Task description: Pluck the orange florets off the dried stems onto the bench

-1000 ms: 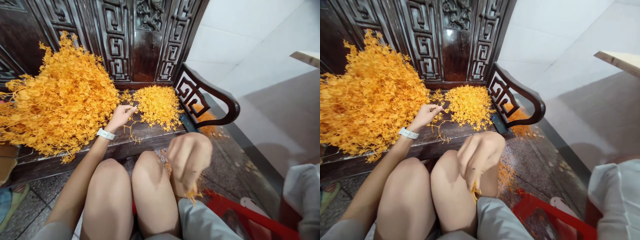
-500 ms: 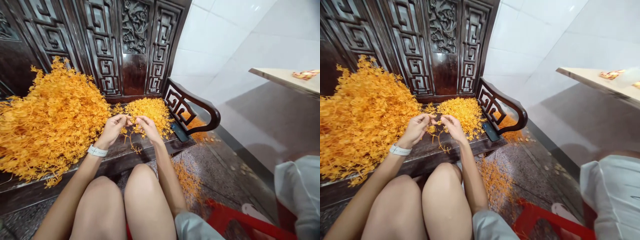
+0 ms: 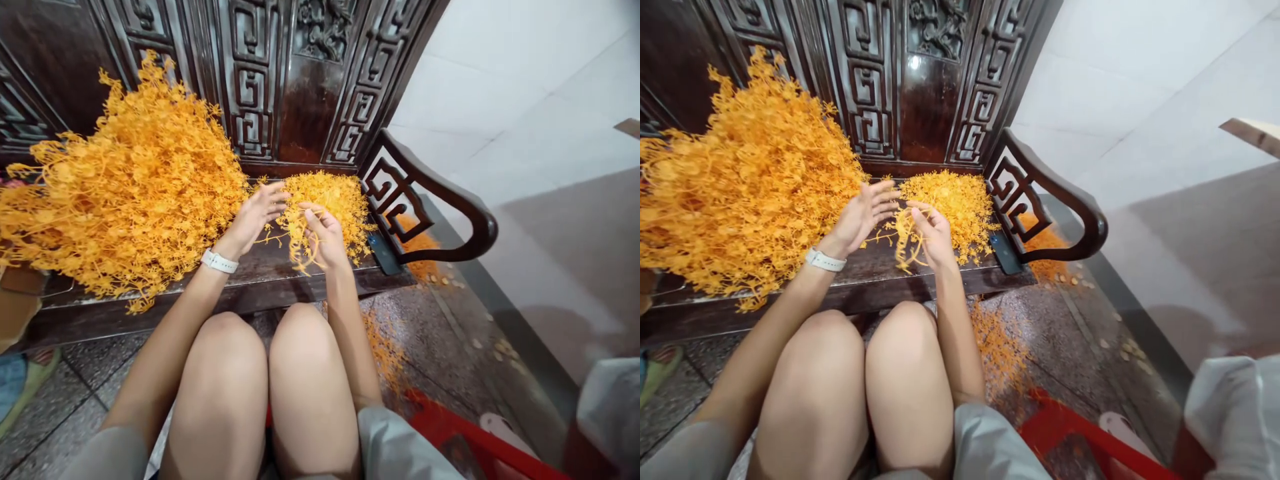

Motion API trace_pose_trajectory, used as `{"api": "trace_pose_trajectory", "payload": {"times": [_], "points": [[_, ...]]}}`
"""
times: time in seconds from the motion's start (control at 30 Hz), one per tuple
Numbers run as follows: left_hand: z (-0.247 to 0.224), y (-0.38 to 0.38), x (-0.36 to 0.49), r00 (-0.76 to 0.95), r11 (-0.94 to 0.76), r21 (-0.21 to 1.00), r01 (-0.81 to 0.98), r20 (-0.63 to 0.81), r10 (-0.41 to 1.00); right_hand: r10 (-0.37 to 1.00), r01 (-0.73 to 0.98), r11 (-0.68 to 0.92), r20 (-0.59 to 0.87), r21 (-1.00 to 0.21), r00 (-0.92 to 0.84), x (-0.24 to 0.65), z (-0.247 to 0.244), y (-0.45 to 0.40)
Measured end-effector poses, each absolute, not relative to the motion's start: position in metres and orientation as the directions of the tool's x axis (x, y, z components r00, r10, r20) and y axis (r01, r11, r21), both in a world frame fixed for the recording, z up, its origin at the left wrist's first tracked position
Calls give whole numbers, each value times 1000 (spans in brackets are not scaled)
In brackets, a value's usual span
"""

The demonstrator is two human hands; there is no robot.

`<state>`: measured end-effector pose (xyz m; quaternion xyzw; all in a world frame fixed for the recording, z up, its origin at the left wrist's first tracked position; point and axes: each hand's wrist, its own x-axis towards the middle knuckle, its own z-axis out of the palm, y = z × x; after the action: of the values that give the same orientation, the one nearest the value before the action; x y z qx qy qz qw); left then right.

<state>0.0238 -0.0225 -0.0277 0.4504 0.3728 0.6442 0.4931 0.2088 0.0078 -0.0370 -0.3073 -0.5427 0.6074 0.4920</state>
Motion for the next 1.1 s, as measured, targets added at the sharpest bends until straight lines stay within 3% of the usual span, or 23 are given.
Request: {"api": "trace_pose_trajectory", "payload": {"times": [0.13, 0.4, 0.5, 0.7, 0.8, 0.93, 1.1], "points": [[-34, -21, 37, 60, -291, 956, -39, 293, 954, 937, -386, -30, 108, -922, -332, 209, -36, 7], [-38, -17, 31, -121, -396, 918, 40, 397, 910, 945, -396, -124, 13, -910, -327, 211, -38, 12], [-41, -15, 32, -183, -401, 916, -18, 391, 902, 921, -375, -151, 7, -915, -389, 210, -39, 11], [-32, -15, 31, -393, -389, 849, -356, 241, 887, 884, -199, -135, -27, -971, -467, 211, -49, 12], [-27, -17, 28, -360, -333, 822, -463, 169, 918, 848, -107, -129, -54, -986, -527, 211, -54, 12], [-27, -18, 31, -308, -254, 844, -473, 112, 945, 822, 57, 38, -2, -998, -570, 211, -55, 10], [-24, -23, 41, -307, -266, 873, -408, 143, 941, 878, 141, 374, 301, -917, -371, 214, -42, 2]]}}
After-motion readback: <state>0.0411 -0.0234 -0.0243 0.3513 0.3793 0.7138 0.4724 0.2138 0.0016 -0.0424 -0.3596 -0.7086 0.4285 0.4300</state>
